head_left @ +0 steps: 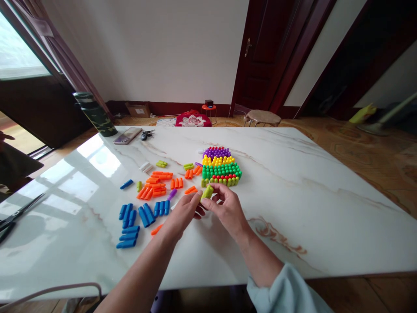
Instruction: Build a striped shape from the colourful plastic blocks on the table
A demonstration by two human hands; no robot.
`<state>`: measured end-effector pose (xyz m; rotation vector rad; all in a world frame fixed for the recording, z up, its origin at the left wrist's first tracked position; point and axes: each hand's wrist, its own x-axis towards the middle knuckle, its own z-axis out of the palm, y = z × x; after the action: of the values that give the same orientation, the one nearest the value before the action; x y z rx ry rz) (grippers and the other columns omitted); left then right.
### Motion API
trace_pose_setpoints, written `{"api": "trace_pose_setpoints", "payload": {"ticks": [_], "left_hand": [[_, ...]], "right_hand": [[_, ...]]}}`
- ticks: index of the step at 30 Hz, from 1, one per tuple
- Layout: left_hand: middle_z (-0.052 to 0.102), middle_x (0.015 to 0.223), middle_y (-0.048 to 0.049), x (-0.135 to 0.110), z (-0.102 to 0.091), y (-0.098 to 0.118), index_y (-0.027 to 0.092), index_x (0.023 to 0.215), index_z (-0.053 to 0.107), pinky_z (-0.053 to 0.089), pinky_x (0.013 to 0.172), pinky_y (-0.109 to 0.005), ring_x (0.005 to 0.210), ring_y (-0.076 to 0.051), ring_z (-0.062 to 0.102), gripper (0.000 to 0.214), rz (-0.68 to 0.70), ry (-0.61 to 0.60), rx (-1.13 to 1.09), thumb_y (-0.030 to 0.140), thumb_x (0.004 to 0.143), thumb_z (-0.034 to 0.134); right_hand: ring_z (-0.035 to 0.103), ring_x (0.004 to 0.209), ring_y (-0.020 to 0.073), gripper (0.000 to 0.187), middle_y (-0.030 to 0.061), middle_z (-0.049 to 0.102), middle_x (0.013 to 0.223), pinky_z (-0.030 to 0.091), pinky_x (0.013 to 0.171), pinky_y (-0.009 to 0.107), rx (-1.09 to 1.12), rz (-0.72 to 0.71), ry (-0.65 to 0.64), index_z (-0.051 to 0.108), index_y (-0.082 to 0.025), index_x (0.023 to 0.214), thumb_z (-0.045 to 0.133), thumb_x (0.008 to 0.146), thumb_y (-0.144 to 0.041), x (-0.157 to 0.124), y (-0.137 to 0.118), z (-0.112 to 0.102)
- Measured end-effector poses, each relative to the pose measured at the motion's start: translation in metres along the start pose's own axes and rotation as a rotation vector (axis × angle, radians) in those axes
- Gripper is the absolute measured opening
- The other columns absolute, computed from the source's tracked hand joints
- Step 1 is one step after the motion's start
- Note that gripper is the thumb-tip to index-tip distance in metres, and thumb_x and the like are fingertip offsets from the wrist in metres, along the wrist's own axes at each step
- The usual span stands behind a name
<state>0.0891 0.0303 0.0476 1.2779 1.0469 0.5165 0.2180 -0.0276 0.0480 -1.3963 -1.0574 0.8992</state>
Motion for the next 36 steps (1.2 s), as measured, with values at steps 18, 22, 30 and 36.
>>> {"api": "trace_pose_setpoints", "payload": {"ticks": [18,22,30,36], "left_hand": [[0.071,0.100,-0.0125,0.003,0.000,-0.008,0.013,0.106,0.064,0.047,0.083,-0.031,0.096,-0.025,0.066,0.040,0.243,0.018,1.101,0.002,0.072,0.045],[0.070,0.102,-0.0129,0.004,-0.001,-0.009,0.013,0.106,0.063,0.048,0.084,-0.032,0.097,-0.025,0.066,0.039,0.240,0.001,1.115,0.003,0.074,0.045],[0.069,0.103,-0.0142,0.004,0.000,-0.010,0.011,0.109,0.061,0.048,0.085,-0.034,0.099,-0.026,0.065,0.036,0.258,0.008,1.124,0.005,0.078,0.044],[0.069,0.103,-0.0139,0.005,0.000,-0.011,0.012,0.109,0.062,0.048,0.084,-0.033,0.098,-0.026,0.066,0.036,0.246,0.013,1.123,0.005,0.078,0.043]], "right_hand": [[0.058,0.078,0.0148,0.041,0.0034,0.061,0.102,0.047,0.072,0.027,-0.661,-0.157,-0.125,0.059,-0.023,0.108,0.066,0.070,-0.011,-0.003,0.023,0.005],[0.059,0.078,0.0156,0.040,0.0033,0.061,0.103,0.047,0.073,0.028,-0.697,-0.170,-0.132,0.058,-0.022,0.110,0.067,0.072,-0.012,-0.002,0.023,0.005],[0.060,0.097,0.0206,0.041,0.0059,0.060,0.109,0.047,0.085,0.031,-0.762,-0.210,-0.143,0.057,-0.020,0.113,0.065,0.073,-0.010,-0.001,0.022,0.006],[0.060,0.096,0.0210,0.042,0.0049,0.060,0.110,0.047,0.083,0.031,-0.792,-0.207,-0.147,0.055,-0.022,0.113,0.063,0.073,-0.010,-0.001,0.024,0.007]]}}
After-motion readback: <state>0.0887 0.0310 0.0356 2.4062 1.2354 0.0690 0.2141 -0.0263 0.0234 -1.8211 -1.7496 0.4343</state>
